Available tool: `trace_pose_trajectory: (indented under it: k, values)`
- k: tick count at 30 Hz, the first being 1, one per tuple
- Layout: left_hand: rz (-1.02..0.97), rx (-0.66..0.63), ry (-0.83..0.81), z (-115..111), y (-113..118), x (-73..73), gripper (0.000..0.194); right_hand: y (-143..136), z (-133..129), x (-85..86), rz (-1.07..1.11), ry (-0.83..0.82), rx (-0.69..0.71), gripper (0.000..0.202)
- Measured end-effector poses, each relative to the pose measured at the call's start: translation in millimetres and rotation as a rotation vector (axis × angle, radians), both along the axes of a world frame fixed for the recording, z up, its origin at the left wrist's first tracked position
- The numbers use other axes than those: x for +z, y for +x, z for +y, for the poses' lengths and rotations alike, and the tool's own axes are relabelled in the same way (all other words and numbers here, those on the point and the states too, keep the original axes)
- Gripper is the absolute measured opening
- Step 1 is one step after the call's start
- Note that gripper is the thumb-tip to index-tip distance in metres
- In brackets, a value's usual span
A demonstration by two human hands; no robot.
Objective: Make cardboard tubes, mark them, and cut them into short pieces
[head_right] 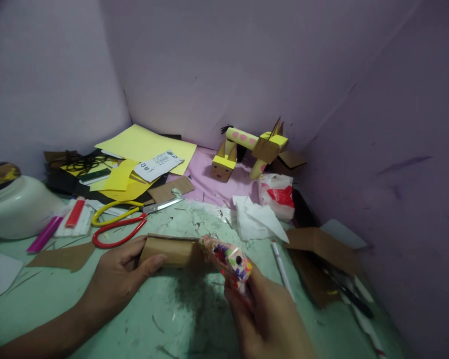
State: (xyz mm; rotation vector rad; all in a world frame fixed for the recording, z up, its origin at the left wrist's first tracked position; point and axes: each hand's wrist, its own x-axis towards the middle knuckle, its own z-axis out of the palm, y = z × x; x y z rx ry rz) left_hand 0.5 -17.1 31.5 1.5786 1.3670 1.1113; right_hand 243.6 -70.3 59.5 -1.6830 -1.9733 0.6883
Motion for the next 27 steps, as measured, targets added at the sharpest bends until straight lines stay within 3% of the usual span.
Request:
trace_pose_trajectory:
  k: [12, 15, 18, 21, 24, 27]
  values:
    - [0.084, 0.006, 0.059, -2, -1, 3.0, 0.024, 21, -2, 3.2, 0.101, -0.001, -0.111, 0.028]
    - [0.079, -0.001, 0.029, -2, -2, 3.4, 0.026, 21, 3, 2.5, 0.272, 0.019, -0.255, 0.032]
    - [0.074, -0.005, -0.019, -2, -5, 0.7, 0.028, 18, 9, -1.1, 0.554, -0.069, -0.457, 0.033]
    - [0.108, 0.007, -0.041, 1, -9, -2.4, 0.025, 17, 17, -9.8, 0.781, -0.137, -0.56, 0.029]
    - [0.192, 0.028, -0.049, 5, -18, -4.8, 0.023, 18, 30, -21.6, 0.877, -0.197, -0.574, 0.033]
    - [0.296, 0.056, -0.031, 9, -27, -5.8, 0.027, 16, 44, -30.3, 0.845, -0.277, -0.46, 0.036]
